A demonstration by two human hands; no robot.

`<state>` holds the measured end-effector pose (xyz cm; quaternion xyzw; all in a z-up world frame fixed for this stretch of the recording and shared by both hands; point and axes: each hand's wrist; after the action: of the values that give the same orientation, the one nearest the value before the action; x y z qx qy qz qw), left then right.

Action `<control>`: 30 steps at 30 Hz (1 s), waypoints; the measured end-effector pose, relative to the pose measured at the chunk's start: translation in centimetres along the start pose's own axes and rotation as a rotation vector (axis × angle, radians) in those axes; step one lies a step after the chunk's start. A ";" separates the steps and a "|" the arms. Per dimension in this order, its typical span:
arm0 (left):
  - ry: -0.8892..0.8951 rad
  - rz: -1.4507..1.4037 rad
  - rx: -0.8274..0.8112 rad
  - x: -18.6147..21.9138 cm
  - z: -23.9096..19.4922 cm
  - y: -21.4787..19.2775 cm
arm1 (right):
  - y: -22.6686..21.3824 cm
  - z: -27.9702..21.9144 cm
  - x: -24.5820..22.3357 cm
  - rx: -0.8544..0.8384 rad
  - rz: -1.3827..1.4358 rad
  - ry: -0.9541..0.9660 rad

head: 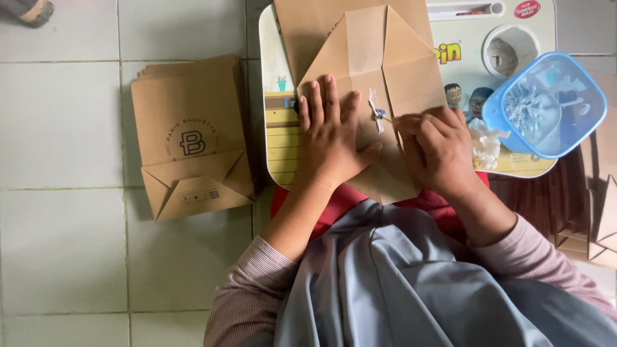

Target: The person assembles a flat cardboard paper bag by folding the sides and bottom. They use a small stick to apply a clear adhesive from a blue container to the seams and then press the flaps together to seal the bag.

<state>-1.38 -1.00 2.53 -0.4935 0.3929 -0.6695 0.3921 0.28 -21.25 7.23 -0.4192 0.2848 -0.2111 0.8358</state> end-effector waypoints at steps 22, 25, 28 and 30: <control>-0.023 -0.017 -0.091 0.1 0.0 -0.1 | 1.0 -0.2 0.6 0.068 0.081 -0.015; -0.001 -0.035 -0.014 0.0 -0.1 0.2 | 1.8 0.8 1.6 0.072 0.075 -0.004; -0.009 -0.014 0.014 0.2 0.0 0.1 | 2.1 1.9 2.5 0.082 0.049 -0.010; -0.006 -0.014 0.016 0.1 -0.1 0.3 | 2.5 2.6 2.6 0.113 0.058 0.000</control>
<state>-1.41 -1.20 2.25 -0.4950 0.3832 -0.6738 0.3925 4.21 -19.87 5.69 -0.3627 0.2844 -0.2024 0.8641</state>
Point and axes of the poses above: each hand's wrist, its own z-axis towards the middle knuckle, its own y-axis out of the palm, x = y × z, and after that the axes turned 8 degrees about -x, right-handed
